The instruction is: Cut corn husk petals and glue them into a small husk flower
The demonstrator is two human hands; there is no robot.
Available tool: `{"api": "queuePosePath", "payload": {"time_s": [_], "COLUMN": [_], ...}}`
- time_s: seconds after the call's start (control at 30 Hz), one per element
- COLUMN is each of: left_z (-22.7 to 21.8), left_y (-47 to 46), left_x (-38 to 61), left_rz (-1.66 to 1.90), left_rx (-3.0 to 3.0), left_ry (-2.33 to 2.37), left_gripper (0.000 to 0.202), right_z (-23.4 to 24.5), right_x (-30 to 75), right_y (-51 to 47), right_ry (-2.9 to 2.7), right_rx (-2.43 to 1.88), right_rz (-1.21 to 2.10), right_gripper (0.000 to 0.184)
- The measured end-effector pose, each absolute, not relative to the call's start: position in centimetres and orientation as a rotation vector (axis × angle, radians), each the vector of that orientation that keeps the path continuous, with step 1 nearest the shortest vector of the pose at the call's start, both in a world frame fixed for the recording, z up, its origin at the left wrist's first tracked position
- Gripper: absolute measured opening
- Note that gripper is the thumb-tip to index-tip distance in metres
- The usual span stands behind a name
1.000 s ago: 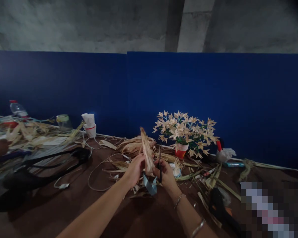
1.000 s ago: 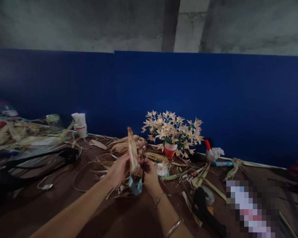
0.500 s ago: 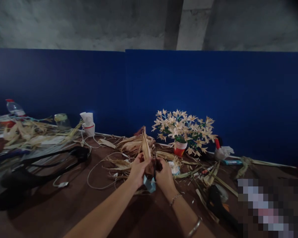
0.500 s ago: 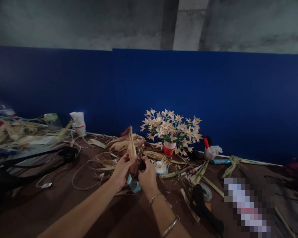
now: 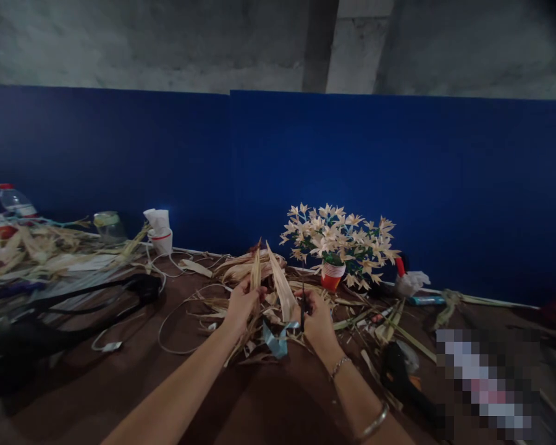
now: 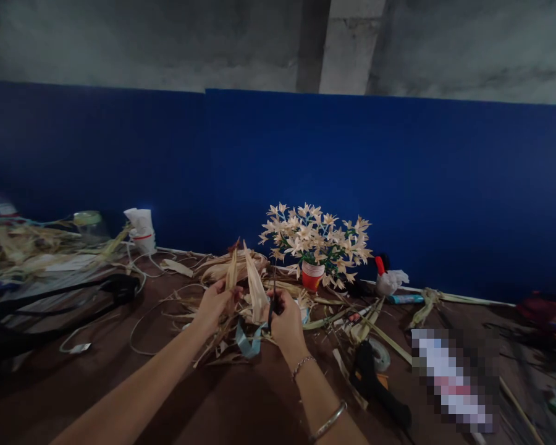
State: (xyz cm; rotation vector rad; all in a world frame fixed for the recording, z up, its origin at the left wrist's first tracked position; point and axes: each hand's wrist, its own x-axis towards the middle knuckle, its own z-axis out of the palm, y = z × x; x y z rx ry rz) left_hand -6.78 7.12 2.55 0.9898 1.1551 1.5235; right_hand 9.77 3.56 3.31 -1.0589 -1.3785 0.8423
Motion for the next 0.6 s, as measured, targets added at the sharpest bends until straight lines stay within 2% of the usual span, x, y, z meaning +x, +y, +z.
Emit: {"api": "queuePosePath", "payload": {"time_s": [0.13,0.2,0.27,0.47,0.6], "left_z": [3.5,3.9,4.1,3.5,3.0], "left_y": [6.9,6.1,5.4,5.4,6.2], "left_x": [-6.9,-5.8,-4.5,-3.6,-5.4], "left_rz": [1.7,1.692,1.513,1.326,1.344], "left_rx": [1.359,1.511,1.437,1.119,1.095], "left_ry": [1.467,1.438,1.352,1.186,1.217], "left_gripper": [0.042,0.038,0.032,0.026,0.025], "right_z": [3.3,3.3,3.3,3.1,3.4], "right_x": [10.3,10.2,9.9,9.5,10.4], "right_y": [3.5,3.4,3.1,3.0,3.2], "right_ry": [-1.435,-1.451,-1.461,-1.319,-1.242], "right_rx": [-1.144,-1.167,-1.156,-1.001,-0.978], "right_rz": [0.685,0.596,0.548,0.783,0.797], "right_gripper": [0.021,0.024,0.025,0.022,0.021]}}
